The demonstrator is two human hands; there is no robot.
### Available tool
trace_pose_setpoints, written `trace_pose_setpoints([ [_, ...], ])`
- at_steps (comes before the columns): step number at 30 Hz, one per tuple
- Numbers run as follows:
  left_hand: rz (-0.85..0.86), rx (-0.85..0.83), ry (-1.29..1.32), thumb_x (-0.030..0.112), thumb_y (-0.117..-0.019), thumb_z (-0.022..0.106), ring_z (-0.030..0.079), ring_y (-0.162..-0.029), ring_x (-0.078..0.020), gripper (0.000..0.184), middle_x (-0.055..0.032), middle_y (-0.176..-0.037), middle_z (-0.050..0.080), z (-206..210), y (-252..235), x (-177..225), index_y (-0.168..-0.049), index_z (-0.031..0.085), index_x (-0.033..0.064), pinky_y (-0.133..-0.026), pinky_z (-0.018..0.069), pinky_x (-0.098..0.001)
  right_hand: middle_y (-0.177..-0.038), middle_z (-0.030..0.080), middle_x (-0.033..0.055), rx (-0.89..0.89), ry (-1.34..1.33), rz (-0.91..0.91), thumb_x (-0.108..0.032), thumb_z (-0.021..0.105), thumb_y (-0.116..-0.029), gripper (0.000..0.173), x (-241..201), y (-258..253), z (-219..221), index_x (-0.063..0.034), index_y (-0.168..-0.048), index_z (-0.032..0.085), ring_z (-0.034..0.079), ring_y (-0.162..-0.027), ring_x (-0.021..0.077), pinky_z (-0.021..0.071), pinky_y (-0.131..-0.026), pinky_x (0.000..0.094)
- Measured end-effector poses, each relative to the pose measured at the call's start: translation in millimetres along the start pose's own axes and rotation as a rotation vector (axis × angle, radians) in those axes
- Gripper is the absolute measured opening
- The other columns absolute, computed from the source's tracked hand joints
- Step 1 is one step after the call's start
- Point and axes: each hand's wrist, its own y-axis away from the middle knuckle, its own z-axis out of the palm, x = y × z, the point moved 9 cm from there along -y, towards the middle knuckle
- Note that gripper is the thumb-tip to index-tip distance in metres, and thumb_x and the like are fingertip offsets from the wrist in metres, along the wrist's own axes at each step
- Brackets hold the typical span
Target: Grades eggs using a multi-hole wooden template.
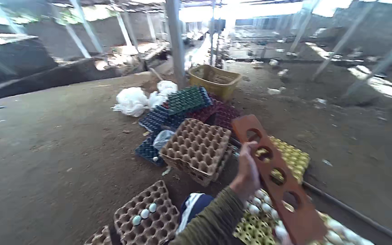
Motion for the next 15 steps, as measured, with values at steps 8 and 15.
trace_pose_setpoints([
  [8,-0.156,-0.203,-0.090,0.072,-0.0996,0.009,0.071,-0.094,-0.0352,0.081,-0.0204,-0.114,0.069,16,16,-21,-0.147,0.048,0.0194,-0.078,0.0601,-0.0515,-0.089,0.074,0.0017,-0.242,-0.239,-0.412,-0.058,0.076,-0.0843,0.066,-234,31,2,-0.0153,-0.129,0.053,0.072,-0.065,0.0154,0.0605,-0.049,0.0294],
  [15,-0.202,-0.296,-0.219,0.067,-0.1023,0.006,0.071,-0.088,-0.0278,0.078,-0.0160,-0.108,0.071,31,53,-59,-0.145,0.051,0.0195,-0.072,0.0605,-0.0424,-0.130,0.062,0.0090,-0.390,0.545,-0.885,-0.045,0.079,-0.0827,0.049,-358,112,65,-0.0143,-0.121,0.072,0.066,-0.104,0.0116,0.0598,-0.083,0.0302],
])
